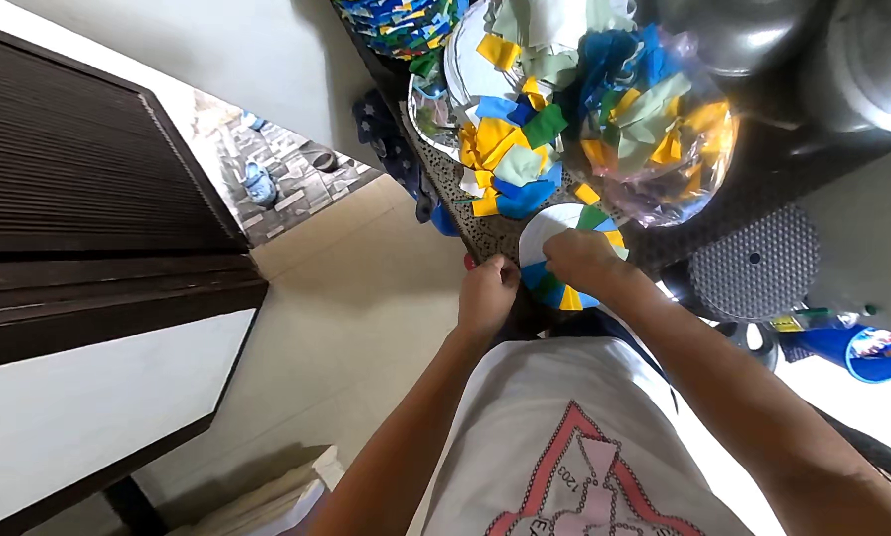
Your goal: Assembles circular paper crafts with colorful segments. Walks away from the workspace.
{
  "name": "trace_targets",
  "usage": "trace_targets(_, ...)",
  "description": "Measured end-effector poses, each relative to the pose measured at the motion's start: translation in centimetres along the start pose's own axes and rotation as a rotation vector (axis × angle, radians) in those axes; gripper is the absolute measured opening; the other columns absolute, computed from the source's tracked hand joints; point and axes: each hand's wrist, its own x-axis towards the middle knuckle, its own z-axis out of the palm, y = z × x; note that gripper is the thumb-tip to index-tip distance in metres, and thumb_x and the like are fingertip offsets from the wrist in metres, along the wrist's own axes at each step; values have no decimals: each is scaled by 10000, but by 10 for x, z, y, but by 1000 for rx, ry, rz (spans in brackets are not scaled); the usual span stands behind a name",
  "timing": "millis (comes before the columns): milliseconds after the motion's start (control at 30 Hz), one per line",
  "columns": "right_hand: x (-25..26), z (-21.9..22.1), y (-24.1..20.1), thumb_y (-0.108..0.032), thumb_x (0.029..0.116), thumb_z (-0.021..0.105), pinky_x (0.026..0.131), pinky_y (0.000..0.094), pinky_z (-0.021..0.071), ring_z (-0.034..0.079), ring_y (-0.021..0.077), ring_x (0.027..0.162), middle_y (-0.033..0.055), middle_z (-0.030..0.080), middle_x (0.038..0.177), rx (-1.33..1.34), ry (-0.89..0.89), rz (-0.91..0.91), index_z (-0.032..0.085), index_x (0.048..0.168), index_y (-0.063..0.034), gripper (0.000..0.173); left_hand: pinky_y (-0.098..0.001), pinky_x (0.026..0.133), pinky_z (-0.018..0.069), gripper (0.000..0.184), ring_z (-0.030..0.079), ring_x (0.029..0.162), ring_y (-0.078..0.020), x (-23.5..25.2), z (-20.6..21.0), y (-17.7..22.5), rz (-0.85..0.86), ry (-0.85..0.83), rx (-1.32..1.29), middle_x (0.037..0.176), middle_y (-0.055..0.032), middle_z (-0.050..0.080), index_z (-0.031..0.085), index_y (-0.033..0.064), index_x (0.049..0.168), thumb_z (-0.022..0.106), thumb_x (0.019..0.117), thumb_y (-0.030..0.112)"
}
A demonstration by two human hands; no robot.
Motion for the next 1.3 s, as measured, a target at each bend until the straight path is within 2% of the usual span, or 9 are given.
trace_targets(133,0,-1,0,-145,1050,551,905,618,518,662,423,1130,223,696,1171,32,44,-6,695,1180,-21,230,-528,851,554,167,698,913,-303,-1,-1,-4,60,42,-96,992,-173,717,702,6,1096,640,1004,131)
trace_targets(300,-3,-5,9,-151,1041,562,905,631,513,670,411,1105,212,707,1129,114,102,-63,709,1151,-27,221,-408,820,549,135,669,880,-197,1,-7,-4,57,90,-307,1002,-129,697,668,11,1082,641,1013,124)
trace_targets(433,-2,-7,15,-177,1042,577,917,644,501,661,433,1114,236,698,1137,161,125,-21,690,1165,-12,234,-405,813,544,135,658,874,-194,6,-17,6,64,68,-285,1010,-127,685,661,18,1090,623,1028,131)
trace_targets(667,-3,11,28,-6,976,591,921,619,526,645,436,1154,221,674,1212,195,360,-40,706,1205,-36,258,-451,867,563,168,688,920,-240,34,-49,36,267,88,-261,1022,-157,694,664,-16,1092,608,1023,126)
trace_targets(800,-2,28,23,-11,959,642,858,597,559,679,430,1050,227,691,1111,200,523,-135,737,1115,-9,183,-375,977,540,260,671,1107,-192,45,-65,50,323,203,-331,1246,-134,679,635,28,1266,601,1025,118)
trace_targets(867,2,34,21,-3,948,658,848,588,562,684,433,1033,238,691,1094,155,567,-158,732,1109,8,178,-426,1019,523,322,652,1179,-251,40,-67,50,297,183,-206,1328,-159,648,609,42,1347,577,1032,103)
trace_targets(967,9,40,21,33,928,655,812,576,568,684,439,1006,249,683,1051,70,605,-190,725,1067,26,156,-550,990,526,230,665,1132,-349,25,-44,35,304,113,47,1193,-192,697,718,15,1189,596,1003,73)
trace_targets(1067,12,40,19,55,933,630,803,564,571,685,435,1012,252,680,1056,32,602,-191,721,1028,47,132,-571,956,518,147,651,1110,-393,11,-6,16,309,115,156,1120,-197,707,746,6,1063,690,955,88)
trace_targets(1300,-5,32,21,-3,953,631,883,571,554,687,403,1027,226,694,1043,178,547,-255,719,1029,41,124,-615,933,504,171,640,1116,-439,6,26,-3,323,158,184,1127,-236,682,719,-35,1061,641,984,96)
